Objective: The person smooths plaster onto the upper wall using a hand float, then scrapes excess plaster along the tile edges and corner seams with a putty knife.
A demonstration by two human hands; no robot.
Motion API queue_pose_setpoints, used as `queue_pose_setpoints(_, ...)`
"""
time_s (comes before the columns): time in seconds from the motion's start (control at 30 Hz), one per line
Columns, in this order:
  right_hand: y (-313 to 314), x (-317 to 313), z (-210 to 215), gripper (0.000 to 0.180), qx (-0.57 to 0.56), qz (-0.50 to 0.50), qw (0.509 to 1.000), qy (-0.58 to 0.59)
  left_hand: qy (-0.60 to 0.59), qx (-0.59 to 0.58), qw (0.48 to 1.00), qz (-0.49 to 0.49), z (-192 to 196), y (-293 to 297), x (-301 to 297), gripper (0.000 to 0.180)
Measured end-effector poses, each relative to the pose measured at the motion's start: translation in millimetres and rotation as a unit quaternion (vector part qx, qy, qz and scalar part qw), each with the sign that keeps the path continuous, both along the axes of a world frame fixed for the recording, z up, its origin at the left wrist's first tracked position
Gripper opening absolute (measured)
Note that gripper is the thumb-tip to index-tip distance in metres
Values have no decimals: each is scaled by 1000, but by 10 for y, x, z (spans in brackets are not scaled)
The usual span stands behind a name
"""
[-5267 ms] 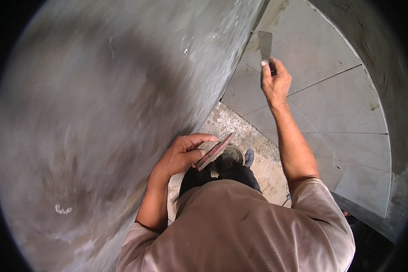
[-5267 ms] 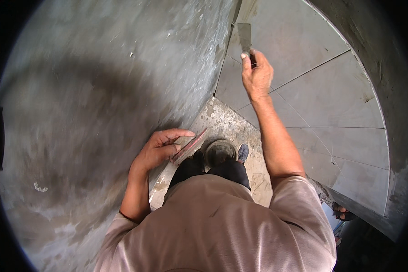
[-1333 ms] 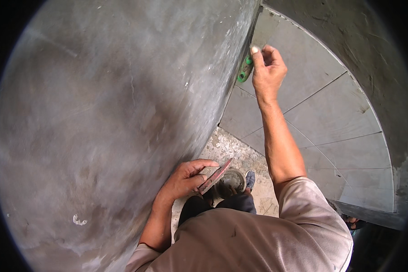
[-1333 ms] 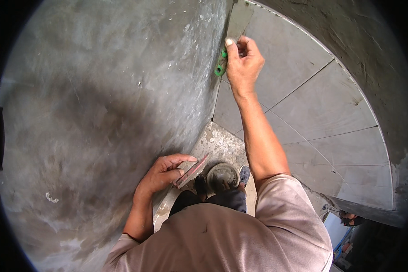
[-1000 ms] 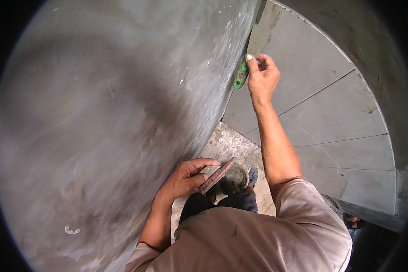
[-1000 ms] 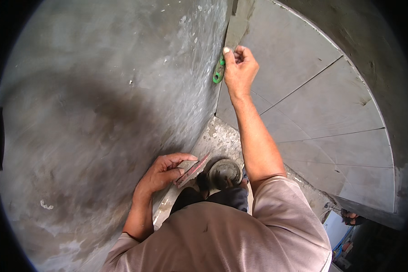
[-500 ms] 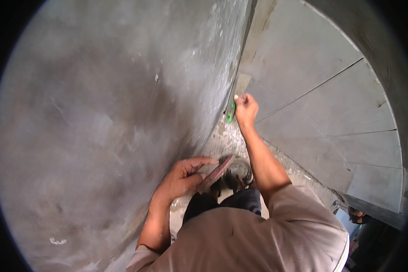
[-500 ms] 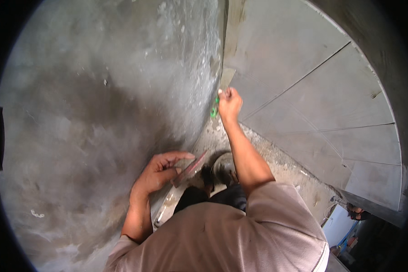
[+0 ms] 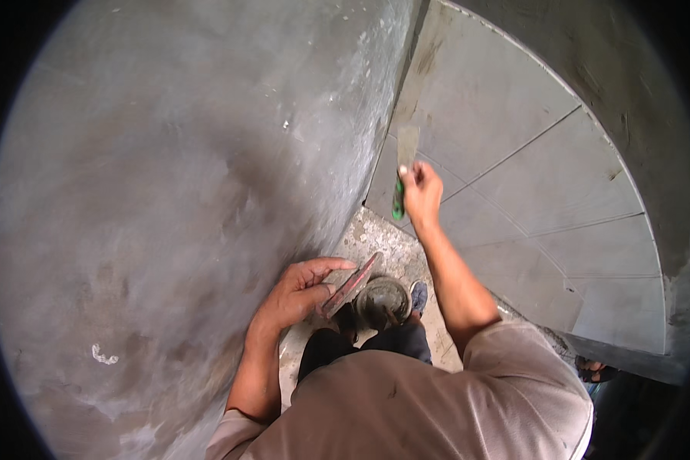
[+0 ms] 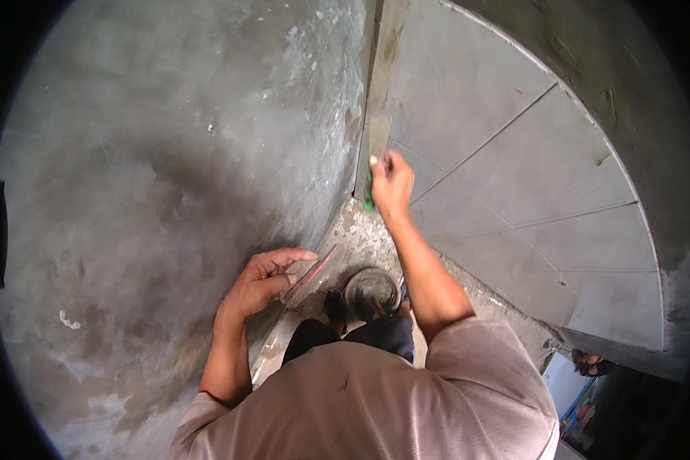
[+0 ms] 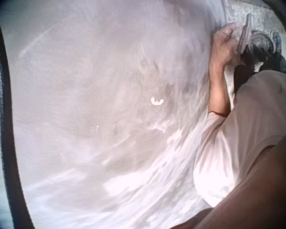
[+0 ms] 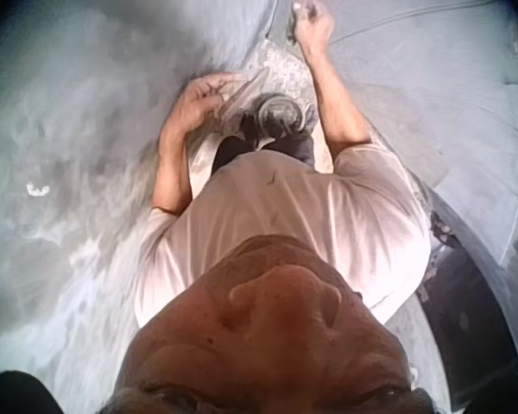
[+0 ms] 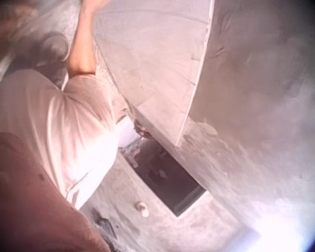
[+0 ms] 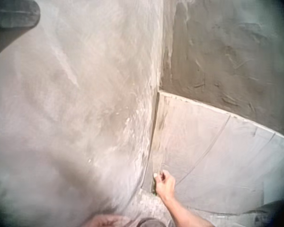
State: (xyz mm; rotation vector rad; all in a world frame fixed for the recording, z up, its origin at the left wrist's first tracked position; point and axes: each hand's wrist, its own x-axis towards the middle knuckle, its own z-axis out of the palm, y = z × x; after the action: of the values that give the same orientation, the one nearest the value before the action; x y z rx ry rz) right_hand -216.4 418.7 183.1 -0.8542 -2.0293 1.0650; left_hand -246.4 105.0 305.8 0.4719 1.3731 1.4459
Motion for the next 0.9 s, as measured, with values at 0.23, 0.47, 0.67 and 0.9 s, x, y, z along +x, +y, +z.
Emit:
queue_pose_setpoints(0.23,294,397,1471,22,-86,169,977,98,-11,-17,1000,13,63,-55,61,52)
queue_pose_setpoints(0.47,-333,1156,1721,27,-324,333,883,59,-252,310,913,76,-64,442,162,64)
queue_pose_setpoints(0.67,-350,1759,1047,29,-317,252,914,3,-202,316,914,153,345,638,294,62)
queue_pose_setpoints(0.9,210,1445,2208,46,-240,215,944,-76,137,242,946,167,1219,-244,369,54)
